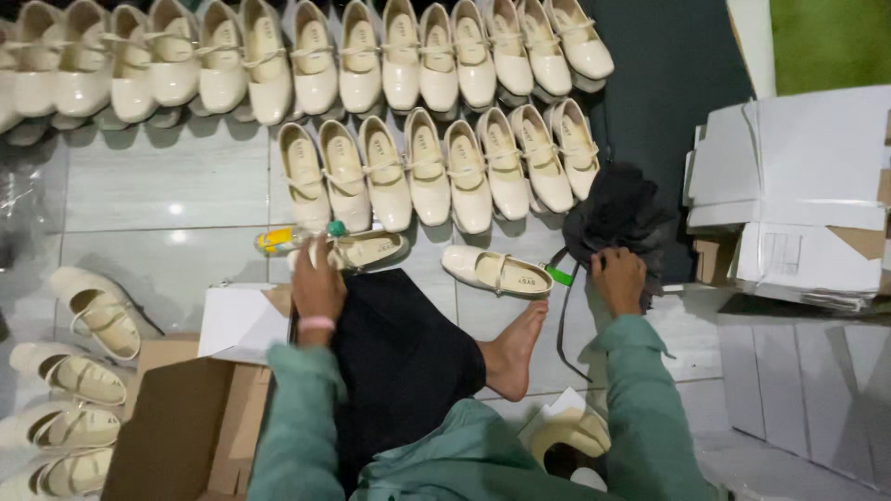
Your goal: The person sits on the floor and cleans a pair of white shoes using a cloth and a spray bottle. They wipe the exterior and interior of the shoes, then place them into a cardboard box and close the lid.
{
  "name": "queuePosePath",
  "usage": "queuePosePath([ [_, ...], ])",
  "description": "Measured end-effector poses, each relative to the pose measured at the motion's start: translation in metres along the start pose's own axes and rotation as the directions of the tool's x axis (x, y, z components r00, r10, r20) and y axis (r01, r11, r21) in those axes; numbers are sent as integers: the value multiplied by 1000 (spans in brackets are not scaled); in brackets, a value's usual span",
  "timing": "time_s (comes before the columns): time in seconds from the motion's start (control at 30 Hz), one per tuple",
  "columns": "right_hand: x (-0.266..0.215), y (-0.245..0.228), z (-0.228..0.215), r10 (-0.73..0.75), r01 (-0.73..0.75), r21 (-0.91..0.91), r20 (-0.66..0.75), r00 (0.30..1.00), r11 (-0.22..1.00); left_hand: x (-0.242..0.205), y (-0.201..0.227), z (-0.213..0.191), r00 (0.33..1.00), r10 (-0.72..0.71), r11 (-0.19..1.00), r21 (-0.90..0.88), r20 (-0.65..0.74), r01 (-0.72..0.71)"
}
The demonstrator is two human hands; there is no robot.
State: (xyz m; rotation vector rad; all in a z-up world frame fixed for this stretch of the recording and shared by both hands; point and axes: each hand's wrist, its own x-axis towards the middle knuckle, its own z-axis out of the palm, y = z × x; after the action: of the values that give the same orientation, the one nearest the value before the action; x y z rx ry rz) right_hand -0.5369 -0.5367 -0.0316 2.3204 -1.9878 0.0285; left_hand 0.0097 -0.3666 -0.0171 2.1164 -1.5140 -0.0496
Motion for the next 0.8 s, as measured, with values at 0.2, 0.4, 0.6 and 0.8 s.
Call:
queuePosePath([
  [0.2, -5, -15, 1, -6, 95, 219, -377, 926, 971, 59, -41, 52, 983, 50, 954, 282, 176, -99],
  [0.4, 37, -34, 31, -94, 135, 151, -253, 963, 979, 44, -50, 46, 983, 69, 934, 334, 171, -123],
  [0.6, 24, 1, 46, -14, 139, 589, -212, 977, 796, 26, -26, -20, 997, 41, 999, -1, -65, -41],
  [0.8, -17, 36, 5, 176, -553, 781, 524, 833, 292, 0, 15, -73, 947, -143, 967, -243, -288, 72],
])
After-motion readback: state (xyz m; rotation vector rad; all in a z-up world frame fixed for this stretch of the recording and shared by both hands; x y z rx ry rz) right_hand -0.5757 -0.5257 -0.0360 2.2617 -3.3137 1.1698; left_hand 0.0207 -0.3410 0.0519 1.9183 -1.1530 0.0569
